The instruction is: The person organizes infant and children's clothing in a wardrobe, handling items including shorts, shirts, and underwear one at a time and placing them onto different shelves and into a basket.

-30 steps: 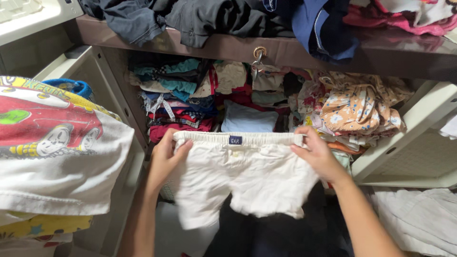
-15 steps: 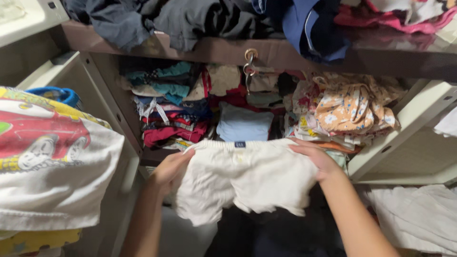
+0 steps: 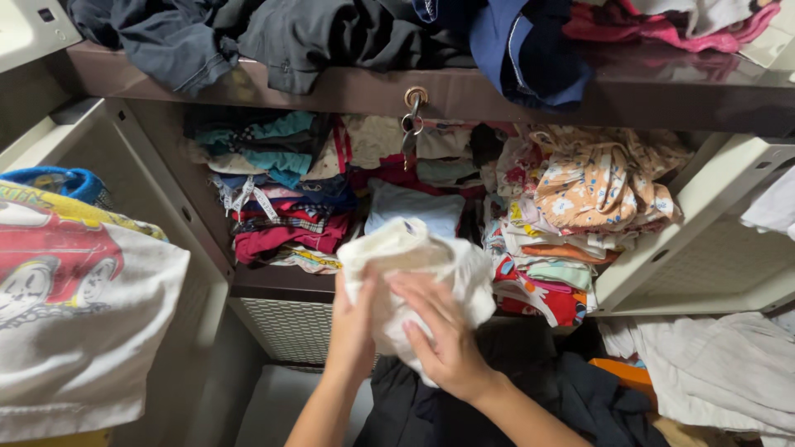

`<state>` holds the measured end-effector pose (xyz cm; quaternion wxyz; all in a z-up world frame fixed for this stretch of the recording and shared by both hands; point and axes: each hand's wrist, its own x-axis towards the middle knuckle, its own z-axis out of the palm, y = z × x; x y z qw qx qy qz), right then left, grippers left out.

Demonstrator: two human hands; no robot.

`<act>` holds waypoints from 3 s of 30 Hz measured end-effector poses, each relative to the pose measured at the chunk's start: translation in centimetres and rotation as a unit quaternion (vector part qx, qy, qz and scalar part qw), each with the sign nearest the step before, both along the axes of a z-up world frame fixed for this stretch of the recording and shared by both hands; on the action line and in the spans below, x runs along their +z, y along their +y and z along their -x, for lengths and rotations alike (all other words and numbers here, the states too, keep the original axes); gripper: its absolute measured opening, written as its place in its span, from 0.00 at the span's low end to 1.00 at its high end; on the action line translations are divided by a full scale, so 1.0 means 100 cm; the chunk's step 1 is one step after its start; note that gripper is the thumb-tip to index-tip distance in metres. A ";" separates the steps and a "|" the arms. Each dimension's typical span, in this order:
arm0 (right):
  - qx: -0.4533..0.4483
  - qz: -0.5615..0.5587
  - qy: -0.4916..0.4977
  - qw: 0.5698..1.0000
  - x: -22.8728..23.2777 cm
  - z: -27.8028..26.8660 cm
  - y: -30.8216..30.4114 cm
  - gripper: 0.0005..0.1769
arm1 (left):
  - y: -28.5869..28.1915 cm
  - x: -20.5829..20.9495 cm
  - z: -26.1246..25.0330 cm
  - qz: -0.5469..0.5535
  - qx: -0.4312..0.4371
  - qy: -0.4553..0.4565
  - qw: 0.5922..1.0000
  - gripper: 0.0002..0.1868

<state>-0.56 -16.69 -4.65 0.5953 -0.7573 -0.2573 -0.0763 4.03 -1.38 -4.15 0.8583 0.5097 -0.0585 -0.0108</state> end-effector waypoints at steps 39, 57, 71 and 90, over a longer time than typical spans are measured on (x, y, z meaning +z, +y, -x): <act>-0.053 -0.315 0.134 0.938 0.035 -0.056 -0.042 0.26 | 0.075 0.040 0.001 -0.537 -0.159 -0.042 0.827 0.49; -0.195 0.089 -0.357 0.909 -0.050 -0.009 0.035 0.56 | 0.021 0.060 -0.048 -0.493 0.151 -0.317 0.796 0.33; -0.497 -0.051 -0.226 0.836 -0.112 -0.180 0.080 0.26 | 0.037 0.119 0.001 -0.167 0.049 -0.255 0.951 0.30; 0.025 0.335 -0.106 0.936 0.090 -0.431 0.255 0.55 | 0.198 -0.109 -0.064 -0.099 0.145 0.080 0.981 0.26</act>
